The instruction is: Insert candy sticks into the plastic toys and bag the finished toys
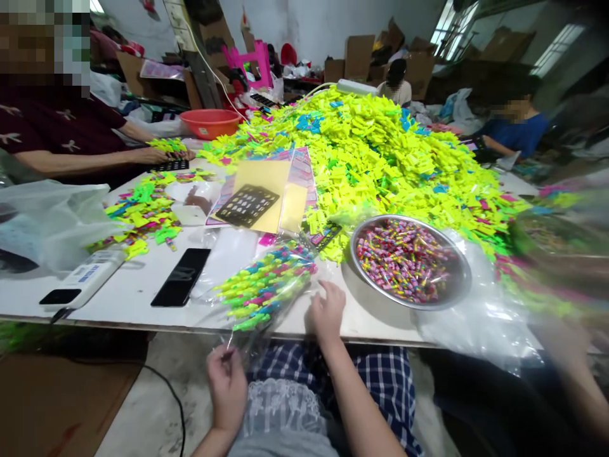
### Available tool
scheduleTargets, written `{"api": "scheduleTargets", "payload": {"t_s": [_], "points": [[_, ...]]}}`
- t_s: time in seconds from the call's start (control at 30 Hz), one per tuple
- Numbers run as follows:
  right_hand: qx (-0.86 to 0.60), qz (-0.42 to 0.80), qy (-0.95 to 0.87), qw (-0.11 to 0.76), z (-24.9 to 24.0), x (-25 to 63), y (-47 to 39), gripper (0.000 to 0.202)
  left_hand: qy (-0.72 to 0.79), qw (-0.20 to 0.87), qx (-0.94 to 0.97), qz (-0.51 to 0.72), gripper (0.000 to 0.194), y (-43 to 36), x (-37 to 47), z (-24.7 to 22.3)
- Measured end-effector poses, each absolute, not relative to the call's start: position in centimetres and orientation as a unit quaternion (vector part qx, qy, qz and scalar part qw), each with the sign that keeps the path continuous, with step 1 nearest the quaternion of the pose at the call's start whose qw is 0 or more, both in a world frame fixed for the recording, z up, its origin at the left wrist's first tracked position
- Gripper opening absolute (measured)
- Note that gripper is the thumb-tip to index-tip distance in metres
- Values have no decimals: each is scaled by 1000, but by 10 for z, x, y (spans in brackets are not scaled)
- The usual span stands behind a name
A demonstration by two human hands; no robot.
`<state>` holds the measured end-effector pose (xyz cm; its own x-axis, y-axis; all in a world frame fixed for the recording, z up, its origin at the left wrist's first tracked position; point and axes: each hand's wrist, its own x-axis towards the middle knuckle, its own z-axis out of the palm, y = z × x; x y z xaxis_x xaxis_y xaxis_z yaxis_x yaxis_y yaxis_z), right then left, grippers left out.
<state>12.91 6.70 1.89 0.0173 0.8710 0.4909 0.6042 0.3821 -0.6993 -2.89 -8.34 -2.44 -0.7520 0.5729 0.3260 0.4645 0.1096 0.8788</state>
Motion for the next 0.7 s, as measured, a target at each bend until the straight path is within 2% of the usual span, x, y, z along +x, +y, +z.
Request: {"api": "scheduleTargets", "payload": {"t_s": [0.07, 0.17, 0.3, 0.43, 0.6, 0.7], "points": [[-497, 95, -720, 475, 28, 132, 67, 39, 738, 28, 332, 587, 17, -94, -31, -20], [-428, 69, -790, 433, 41, 131, 67, 48, 744, 44, 308, 591, 21, -97, -40, -17], [-406, 67, -823, 390, 47, 124, 67, 47, 762, 52, 239, 600, 23, -88, -58, -18], [-411, 42, -819, 397, 48, 125, 67, 46, 764, 15, 222, 606, 23, -80, -75, -14], [-414, 37, -833, 365, 52, 125, 72, 50, 784, -35, 292, 547, 28, -64, -104, -2], [-418, 46, -840, 342, 51, 123, 74, 52, 779, -21, 383, 495, 37, -47, -124, -1]]}}
